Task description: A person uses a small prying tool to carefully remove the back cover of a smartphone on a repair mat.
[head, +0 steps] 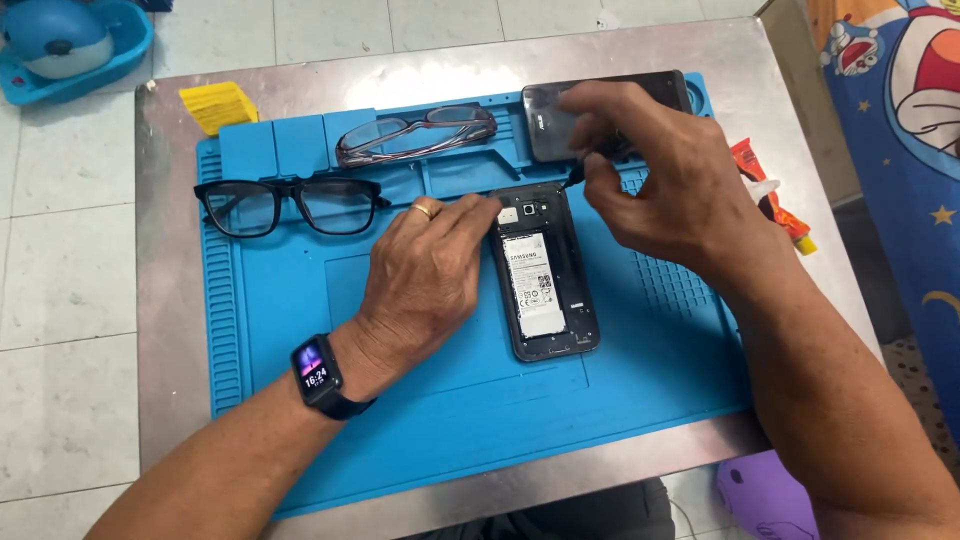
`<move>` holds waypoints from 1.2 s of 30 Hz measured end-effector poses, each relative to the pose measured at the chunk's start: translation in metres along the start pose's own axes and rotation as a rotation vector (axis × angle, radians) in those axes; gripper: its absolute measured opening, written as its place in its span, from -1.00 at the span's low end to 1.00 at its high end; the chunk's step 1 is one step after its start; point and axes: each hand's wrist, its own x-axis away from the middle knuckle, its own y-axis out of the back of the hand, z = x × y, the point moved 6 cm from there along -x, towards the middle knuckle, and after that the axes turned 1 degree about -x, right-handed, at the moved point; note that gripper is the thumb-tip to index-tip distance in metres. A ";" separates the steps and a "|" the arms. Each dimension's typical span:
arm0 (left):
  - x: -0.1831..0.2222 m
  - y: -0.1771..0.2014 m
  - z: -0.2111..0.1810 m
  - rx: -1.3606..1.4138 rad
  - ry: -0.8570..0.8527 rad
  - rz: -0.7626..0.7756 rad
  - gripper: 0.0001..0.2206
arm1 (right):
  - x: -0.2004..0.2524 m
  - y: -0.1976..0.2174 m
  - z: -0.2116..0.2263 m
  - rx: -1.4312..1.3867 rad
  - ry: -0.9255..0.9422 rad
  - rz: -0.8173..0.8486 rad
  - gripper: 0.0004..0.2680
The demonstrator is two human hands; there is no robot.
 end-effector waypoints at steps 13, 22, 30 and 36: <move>0.001 -0.009 0.021 0.166 0.035 0.045 -0.72 | -0.005 0.006 0.001 -0.051 -0.163 0.027 -0.59; 0.000 -0.007 0.022 0.206 0.051 0.034 -0.72 | 0.004 -0.004 -0.008 0.230 -0.131 -0.101 -0.71; 0.001 -0.010 0.023 0.211 0.041 0.027 -0.78 | 0.008 0.003 -0.004 0.163 -0.065 -0.263 -0.77; -0.001 -0.005 0.021 0.244 0.029 0.012 -0.81 | 0.007 -0.017 0.001 0.152 0.015 -0.216 -0.72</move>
